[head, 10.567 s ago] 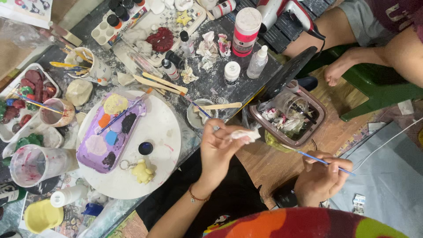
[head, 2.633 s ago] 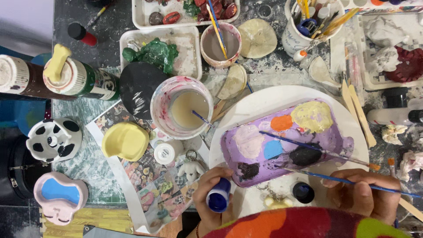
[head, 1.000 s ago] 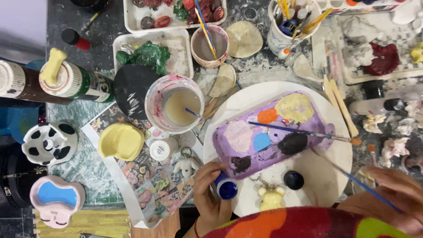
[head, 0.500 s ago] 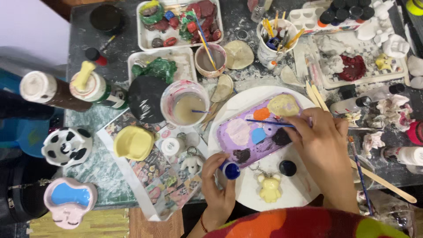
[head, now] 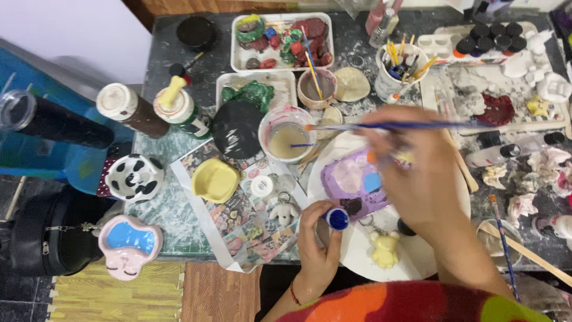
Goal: The person paints a small yellow ceramic figurine using a paintbrush and various colors from a palette. They dip the brush into paint containers and apply blue and white paint to the figurine while working at a cluttered craft table.
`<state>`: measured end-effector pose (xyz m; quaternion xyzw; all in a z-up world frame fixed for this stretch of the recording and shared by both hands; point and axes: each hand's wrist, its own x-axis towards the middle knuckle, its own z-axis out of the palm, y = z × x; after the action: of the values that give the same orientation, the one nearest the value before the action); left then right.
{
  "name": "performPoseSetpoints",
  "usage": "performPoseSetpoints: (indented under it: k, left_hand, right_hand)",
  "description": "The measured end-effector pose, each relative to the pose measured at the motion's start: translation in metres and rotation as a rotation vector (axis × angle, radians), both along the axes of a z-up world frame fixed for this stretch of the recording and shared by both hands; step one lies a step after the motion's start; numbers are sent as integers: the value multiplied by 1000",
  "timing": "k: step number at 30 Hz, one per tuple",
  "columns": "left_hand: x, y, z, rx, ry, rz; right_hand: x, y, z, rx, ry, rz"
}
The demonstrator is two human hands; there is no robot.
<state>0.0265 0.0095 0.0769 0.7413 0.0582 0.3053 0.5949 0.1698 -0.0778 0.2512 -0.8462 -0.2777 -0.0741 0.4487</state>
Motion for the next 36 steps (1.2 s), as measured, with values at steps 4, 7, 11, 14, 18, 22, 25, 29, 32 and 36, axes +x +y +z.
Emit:
performPoseSetpoints:
  k: [4, 7, 11, 14, 18, 22, 25, 29, 32, 36]
  left_hand:
    - [-2, -1, 5, -15, 17, -13]
    - [-5, 0, 8, -27, 17, 11]
    - [-4, -3, 9, -21, -43, 33]
    - [-5, 0, 9, 42, -45, 12]
    - [-6, 0, 6, 84, -59, 15]
    - [-5, 0, -4, 83, -92, 48]
    - [-7, 4, -10, 59, -81, 83]
    - [-18, 13, 2, 127, 31, 76]
    - [-19, 13, 15, 145, 26, 15]
    - [-16, 9, 33, 140, 2, -64]
  right_hand:
    - [11, 33, 8, -154, -126, 153]
    - [3, 25, 6, -128, 21, 52]
    - [-15, -27, -12, -106, 16, -83]
    - [-35, -74, -35, -186, -10, -158]
    - [-52, -119, -64, -282, -51, -194]
    - [-62, -149, -81, -346, -99, -206]
    - [-69, -161, -89, -383, -125, -190]
    - [-70, -165, -88, -428, -174, -168]
    - [-70, -159, -83, -479, -210, -117]
    - [-69, -137, -74, -455, -100, -46]
